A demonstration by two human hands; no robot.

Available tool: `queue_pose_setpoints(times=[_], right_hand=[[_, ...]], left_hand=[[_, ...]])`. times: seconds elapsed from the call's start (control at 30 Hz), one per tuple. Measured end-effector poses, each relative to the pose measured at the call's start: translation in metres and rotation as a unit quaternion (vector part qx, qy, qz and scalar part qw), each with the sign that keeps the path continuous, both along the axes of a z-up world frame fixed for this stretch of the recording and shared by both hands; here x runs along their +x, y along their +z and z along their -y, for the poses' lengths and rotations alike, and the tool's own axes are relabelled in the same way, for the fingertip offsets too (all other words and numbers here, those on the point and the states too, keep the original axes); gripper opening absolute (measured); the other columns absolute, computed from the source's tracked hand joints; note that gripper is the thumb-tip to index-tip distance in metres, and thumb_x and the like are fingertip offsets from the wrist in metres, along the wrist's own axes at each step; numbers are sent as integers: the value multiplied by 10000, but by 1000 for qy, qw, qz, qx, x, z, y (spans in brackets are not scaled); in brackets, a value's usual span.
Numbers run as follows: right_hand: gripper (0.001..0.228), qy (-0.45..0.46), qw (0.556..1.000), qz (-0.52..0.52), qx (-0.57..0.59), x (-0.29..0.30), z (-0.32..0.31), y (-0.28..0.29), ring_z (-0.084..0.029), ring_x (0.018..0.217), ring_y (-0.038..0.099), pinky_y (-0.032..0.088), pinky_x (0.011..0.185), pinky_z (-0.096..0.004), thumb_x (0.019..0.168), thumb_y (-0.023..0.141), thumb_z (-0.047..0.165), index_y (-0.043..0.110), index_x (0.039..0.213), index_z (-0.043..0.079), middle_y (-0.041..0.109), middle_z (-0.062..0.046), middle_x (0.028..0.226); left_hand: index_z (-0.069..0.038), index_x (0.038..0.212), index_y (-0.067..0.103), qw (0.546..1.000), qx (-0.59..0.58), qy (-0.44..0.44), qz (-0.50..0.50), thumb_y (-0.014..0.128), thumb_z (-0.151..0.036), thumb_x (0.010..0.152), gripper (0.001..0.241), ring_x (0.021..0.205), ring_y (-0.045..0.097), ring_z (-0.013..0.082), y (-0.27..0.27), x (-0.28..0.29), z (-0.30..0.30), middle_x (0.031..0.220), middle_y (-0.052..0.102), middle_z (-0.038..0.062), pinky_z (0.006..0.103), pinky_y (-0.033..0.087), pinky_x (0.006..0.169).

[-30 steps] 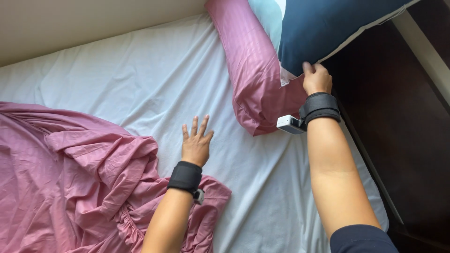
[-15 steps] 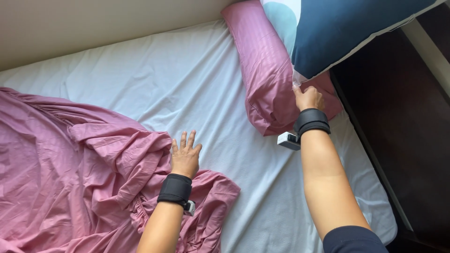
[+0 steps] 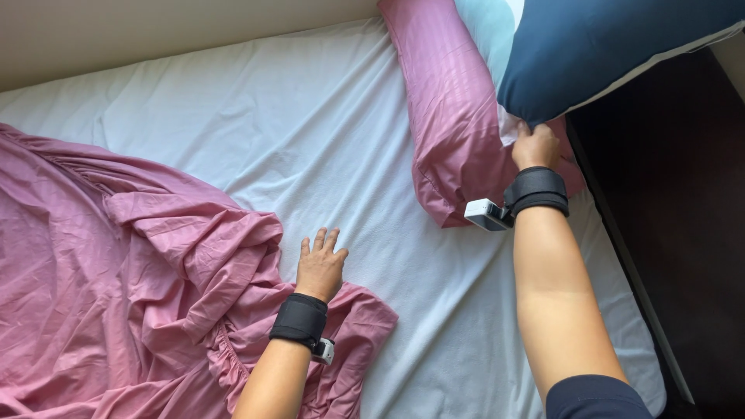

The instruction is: The person arranges pillows on a bed, placing a green and white striped pillow and a blue and white pillow against the headboard. They then spread a pink fitted sheet over the mattress, tucking it under the corners, and place the pillows back on top of the sheet.

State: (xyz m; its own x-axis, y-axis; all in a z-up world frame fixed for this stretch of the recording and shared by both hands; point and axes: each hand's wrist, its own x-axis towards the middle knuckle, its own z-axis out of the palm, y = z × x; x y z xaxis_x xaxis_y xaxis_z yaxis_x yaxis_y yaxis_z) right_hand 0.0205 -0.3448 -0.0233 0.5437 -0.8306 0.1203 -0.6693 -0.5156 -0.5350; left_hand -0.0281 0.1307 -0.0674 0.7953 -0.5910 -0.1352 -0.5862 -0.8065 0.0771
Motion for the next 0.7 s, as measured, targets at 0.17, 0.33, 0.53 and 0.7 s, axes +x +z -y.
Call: queue_pose_setpoints(times=[0.17,0.33,0.53,0.7], right_hand=[[455,96,993,-23,-70,-6,-56,20,-506,932,669,519,798,-590,994,642,467,751,932,30,707,-295,982],[556,212,975,-40,-55,-18,-138,43,-475,928,701,543,821,-565,1044,558,506,739,886,5,711,-299,952],[499,275,959,0,-68,-67,-208,50,-470,827,693,541,778,-546,1005,562,417,745,803,-1,715,-280,867],[488,329,942,55,-28,-145,-244,69,-455,720,673,536,701,-519,1012,610,348,688,704,-22,671,-284,748]], left_hand=[[-201,1075,738,999,-16,11,41,658,-146,881,217,1402,459,308,3,-6,0,1459,558,83,581,367,1110],[-188,1117,721,992,-84,13,92,734,-235,855,267,1293,557,307,27,-8,2,1321,657,69,559,425,1044],[-201,1189,711,979,-137,23,153,751,-245,833,361,1242,585,295,73,-18,-32,1277,677,60,517,448,978],[-196,1133,717,976,-120,38,178,750,-262,824,318,1212,585,266,94,-42,-90,1267,678,39,494,449,971]])
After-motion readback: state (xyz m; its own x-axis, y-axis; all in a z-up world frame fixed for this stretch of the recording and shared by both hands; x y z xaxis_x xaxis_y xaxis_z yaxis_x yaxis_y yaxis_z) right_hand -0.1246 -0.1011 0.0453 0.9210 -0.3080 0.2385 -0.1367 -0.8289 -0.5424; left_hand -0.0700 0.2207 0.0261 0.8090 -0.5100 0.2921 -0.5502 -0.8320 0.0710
